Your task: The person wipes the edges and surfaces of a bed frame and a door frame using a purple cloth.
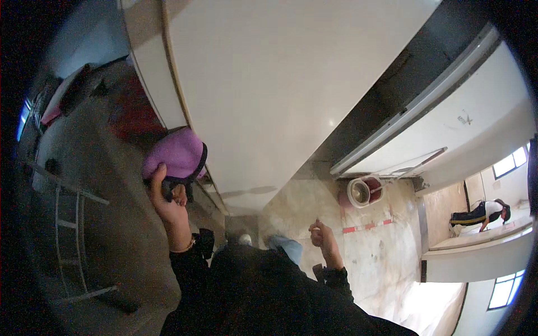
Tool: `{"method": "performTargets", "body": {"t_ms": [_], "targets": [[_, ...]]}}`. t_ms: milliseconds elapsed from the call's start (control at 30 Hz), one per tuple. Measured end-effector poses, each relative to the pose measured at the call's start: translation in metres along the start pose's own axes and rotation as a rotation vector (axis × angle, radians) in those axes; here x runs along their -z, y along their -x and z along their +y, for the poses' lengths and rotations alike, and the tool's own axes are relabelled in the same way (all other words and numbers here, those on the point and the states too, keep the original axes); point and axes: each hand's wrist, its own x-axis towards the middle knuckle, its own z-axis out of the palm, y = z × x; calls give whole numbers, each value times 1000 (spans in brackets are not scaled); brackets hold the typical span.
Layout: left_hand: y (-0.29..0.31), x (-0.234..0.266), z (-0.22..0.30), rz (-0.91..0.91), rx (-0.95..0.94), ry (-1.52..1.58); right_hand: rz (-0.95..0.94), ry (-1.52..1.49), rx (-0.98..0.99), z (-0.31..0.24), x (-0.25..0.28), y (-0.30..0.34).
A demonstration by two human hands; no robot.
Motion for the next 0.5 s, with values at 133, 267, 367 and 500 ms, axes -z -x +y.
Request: {"method": "performTargets", "body": {"t_ms": [133,267,367,500], "targets": [[15,-4,-19,29,-78,-419,-1,-224,7,2,-5,-7],[9,34,-49,51,96,-445,-26,-267,46,-5,-19,0],[12,40,-27,-62,103,-292,-48,-169,59,-5,-25,6],[17,22,-9,31,-356,-474,-85,-88,4,-3,-30,7]]}}
